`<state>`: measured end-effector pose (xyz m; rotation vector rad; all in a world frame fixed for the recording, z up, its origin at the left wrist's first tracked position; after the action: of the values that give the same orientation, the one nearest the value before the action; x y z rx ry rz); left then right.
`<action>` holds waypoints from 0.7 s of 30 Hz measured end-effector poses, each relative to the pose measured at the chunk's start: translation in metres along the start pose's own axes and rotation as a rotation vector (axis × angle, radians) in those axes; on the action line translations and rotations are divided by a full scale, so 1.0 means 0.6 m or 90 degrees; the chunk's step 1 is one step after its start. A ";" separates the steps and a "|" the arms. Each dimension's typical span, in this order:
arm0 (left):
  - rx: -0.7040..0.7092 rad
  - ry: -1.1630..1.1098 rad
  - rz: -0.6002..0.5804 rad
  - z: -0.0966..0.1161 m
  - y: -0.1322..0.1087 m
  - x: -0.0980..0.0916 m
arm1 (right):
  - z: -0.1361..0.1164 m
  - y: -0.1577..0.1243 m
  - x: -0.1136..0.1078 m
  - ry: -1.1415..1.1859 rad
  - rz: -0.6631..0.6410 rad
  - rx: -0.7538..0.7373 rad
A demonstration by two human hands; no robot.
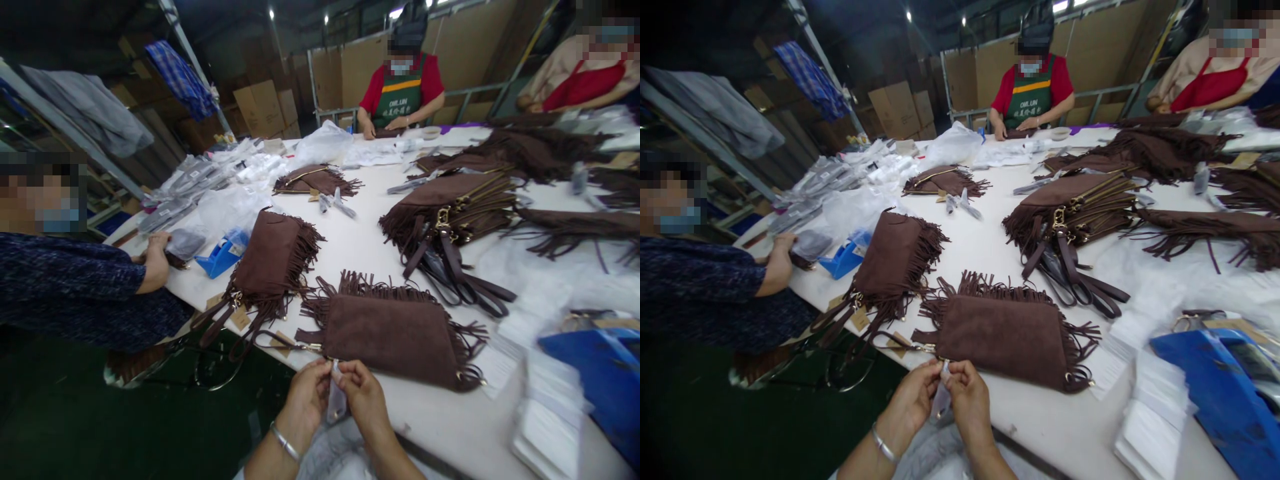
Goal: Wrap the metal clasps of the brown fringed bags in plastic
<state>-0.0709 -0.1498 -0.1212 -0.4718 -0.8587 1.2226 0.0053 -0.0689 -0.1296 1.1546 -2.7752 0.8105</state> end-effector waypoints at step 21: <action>-0.215 -0.054 -0.069 0.007 -0.016 0.014 | -0.005 -0.018 0.015 0.173 -0.010 0.124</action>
<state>-0.0673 -0.1451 -0.1091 -0.6386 -1.1561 1.0076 0.0055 -0.0802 -0.1201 1.0009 -2.5078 1.1608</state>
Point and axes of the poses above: each hand's wrist, its own y-axis towards the middle knuckle, its own x-axis out of the palm, z = x × y, the point moved 4 cm from there along y, towards the middle knuckle, and after that the axes turned 3 degrees about x, right-handed, at the moved point
